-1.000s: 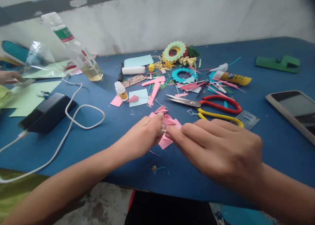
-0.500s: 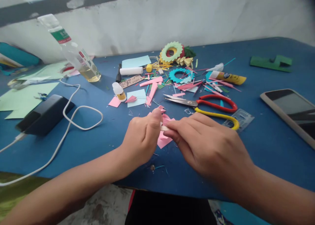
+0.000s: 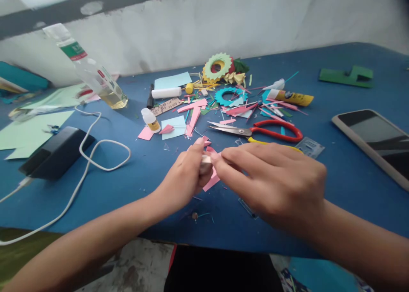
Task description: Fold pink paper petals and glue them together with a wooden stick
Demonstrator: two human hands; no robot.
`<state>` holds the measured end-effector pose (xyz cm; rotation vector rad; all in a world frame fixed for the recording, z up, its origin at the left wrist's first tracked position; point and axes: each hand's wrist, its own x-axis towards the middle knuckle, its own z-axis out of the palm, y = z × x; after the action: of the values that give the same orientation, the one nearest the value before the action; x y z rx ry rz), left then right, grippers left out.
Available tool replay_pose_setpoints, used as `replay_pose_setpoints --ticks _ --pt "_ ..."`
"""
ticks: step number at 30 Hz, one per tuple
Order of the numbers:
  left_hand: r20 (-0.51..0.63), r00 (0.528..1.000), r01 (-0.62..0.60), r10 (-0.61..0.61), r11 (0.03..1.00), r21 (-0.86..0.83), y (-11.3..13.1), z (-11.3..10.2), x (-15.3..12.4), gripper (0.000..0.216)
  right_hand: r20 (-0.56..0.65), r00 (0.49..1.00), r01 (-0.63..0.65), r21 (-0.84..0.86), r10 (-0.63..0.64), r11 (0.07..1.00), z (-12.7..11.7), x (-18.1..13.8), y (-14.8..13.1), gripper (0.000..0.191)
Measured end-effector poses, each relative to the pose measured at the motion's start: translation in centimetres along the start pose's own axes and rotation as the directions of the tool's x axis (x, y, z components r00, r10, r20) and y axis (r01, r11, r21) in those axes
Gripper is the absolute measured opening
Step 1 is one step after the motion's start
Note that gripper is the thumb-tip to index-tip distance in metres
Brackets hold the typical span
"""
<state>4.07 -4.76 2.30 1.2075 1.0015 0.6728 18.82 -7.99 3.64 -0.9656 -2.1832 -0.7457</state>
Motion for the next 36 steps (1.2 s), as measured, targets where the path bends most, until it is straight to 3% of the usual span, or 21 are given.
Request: replay_pose_setpoints --ticks 5,8,11,14,17,20,23,30,36 --pt "0.247 0.937 0.286 -0.246 0.948 -0.142 1.2 -0.5 -0.3 0.051 -0.031 0.997 0.076 0.091 -0.073 0.993 0.0 0.0 0.8 0.019" --pt "0.284 0.916 0.337 -0.285 0.929 -0.153 1.5 -0.9 -0.3 0.053 -0.018 0.996 0.090 0.160 -0.088 0.983 0.0 -0.3 1.4 0.019" --pt "0.273 0.924 0.323 -0.269 0.929 -0.178 1.7 -1.2 -0.2 0.051 0.062 0.998 -0.026 0.311 0.007 0.950 0.1 -0.6 1.6 0.020" --pt "0.297 0.927 0.297 -0.229 0.932 -0.209 1.8 -1.4 -0.2 0.051 0.241 0.945 -0.320 0.548 0.221 0.773 0.2 -0.5 1.4 0.011" --pt "0.315 0.930 0.261 -0.188 0.943 -0.208 1.7 -1.5 -0.3 0.052 0.475 0.817 -0.577 0.655 0.328 0.487 0.1 -0.1 1.2 0.010" --pt "0.327 0.929 0.243 -0.173 0.952 -0.187 1.7 -1.5 -0.3 0.052 0.592 0.740 -0.673 0.659 0.320 0.337 0.0 0.2 1.2 0.015" --pt "0.313 0.936 0.223 -0.159 0.958 -0.180 1.8 -1.5 -0.4 0.051 0.616 0.721 -0.691 0.666 0.317 0.279 -0.1 0.3 1.3 0.017" --pt "0.326 0.940 0.159 -0.102 0.975 -0.156 1.8 -1.5 -0.5 0.051 0.571 0.745 -0.666 0.652 0.344 0.362 -0.4 0.4 1.3 0.018" --pt "0.309 0.950 0.091 -0.056 0.991 -0.098 1.4 -1.6 -0.5 0.049 0.311 0.888 -0.459 0.574 0.338 0.678 -0.3 -0.1 0.8 0.015"
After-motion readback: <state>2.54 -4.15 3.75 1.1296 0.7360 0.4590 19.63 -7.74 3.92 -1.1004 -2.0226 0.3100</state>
